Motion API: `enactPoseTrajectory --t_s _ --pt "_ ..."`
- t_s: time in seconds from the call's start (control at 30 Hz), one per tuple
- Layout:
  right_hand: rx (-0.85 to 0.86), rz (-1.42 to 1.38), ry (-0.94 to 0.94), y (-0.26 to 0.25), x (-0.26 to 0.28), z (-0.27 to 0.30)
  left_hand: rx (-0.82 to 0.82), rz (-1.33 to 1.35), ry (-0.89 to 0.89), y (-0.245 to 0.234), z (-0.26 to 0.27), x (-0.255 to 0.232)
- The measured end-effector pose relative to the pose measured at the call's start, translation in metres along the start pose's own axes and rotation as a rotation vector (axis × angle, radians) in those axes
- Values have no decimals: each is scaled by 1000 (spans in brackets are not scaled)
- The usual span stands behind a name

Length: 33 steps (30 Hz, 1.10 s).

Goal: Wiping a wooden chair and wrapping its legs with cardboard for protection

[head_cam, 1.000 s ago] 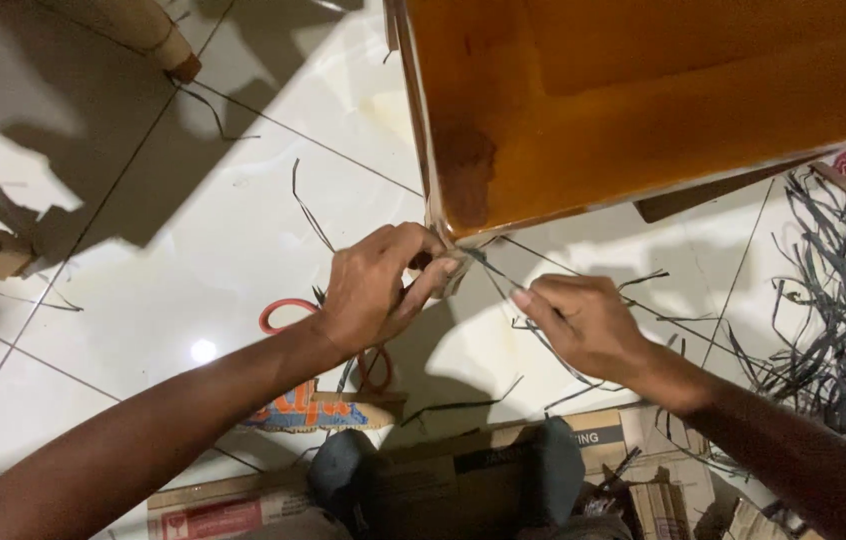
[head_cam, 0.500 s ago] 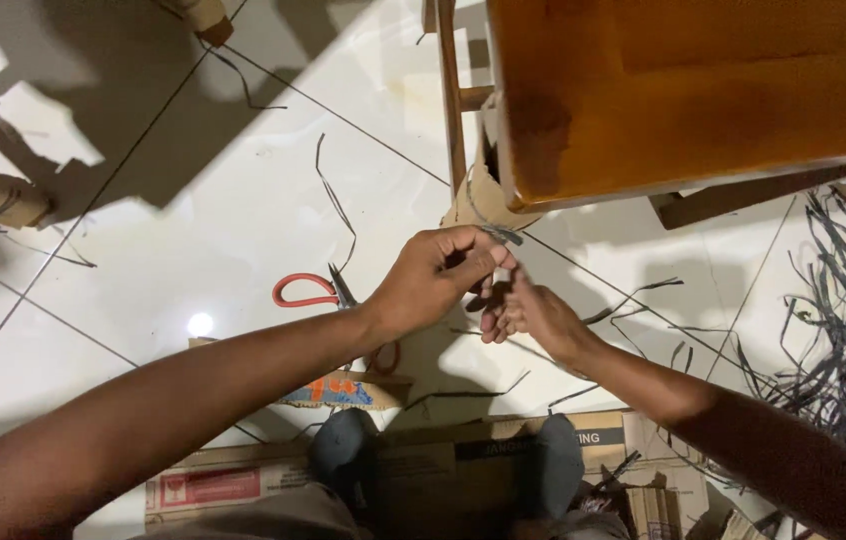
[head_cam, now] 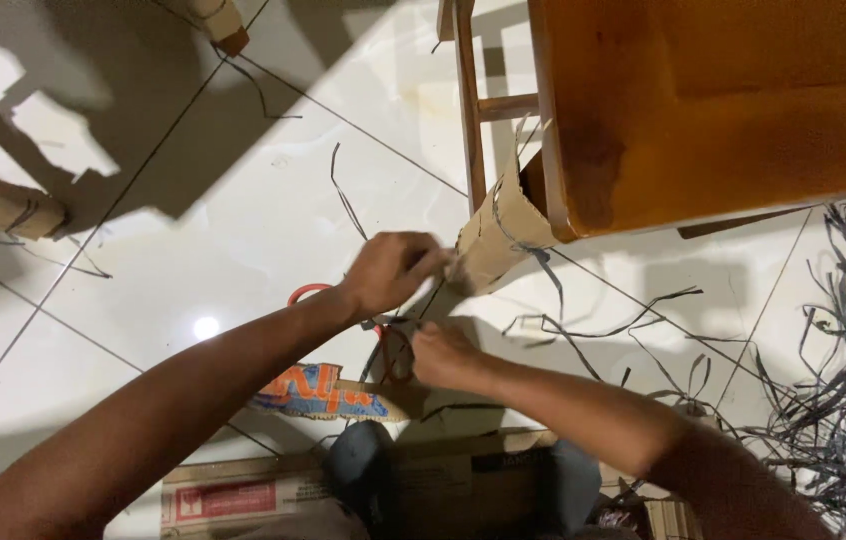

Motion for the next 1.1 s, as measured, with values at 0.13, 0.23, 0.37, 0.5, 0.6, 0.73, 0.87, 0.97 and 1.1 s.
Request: enactPoseTrajectory --t_s 0.13,0.23,0.37,0.5,0.6,0.73,0.87,0.97,1.1 --pt "-96 -54 3 12 0 -6 172 -511 -409 6 6 90" --pt "-103 -174 27 20 -5 -9 275 -680 -531 4 17 119" --pt "-196 -549 -236 32 -19 -11 272 -916 -625 -5 26 136" --pt "-345 -655 -160 -3 -9 -1 149 -959 -647 -32 42 119" --pt "-434 -635 -218 -33 0 19 -70 -672 -546 -43 46 133" --pt "-493 -509 -257 -76 28 59 -12 -220 -559 -42 50 75" --pt "-593 -421 -274 -87 36 76 111 -28 -554 -12 55 85" --pt "-640 -359 -323 -97 62 99 102 176 -526 4 65 33" --pt "-627 -142 -454 -83 55 108 4 471 -572 24 71 -41"
Point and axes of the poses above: each hand's wrist, its own z-axis away from the middle knuckle, its own y-axis out of the palm, x = y × z, the point moved 3 cm from there along -z, towards the middle knuckle, and after that the axes turned 6 degrees about -y, right-handed, at the moved point
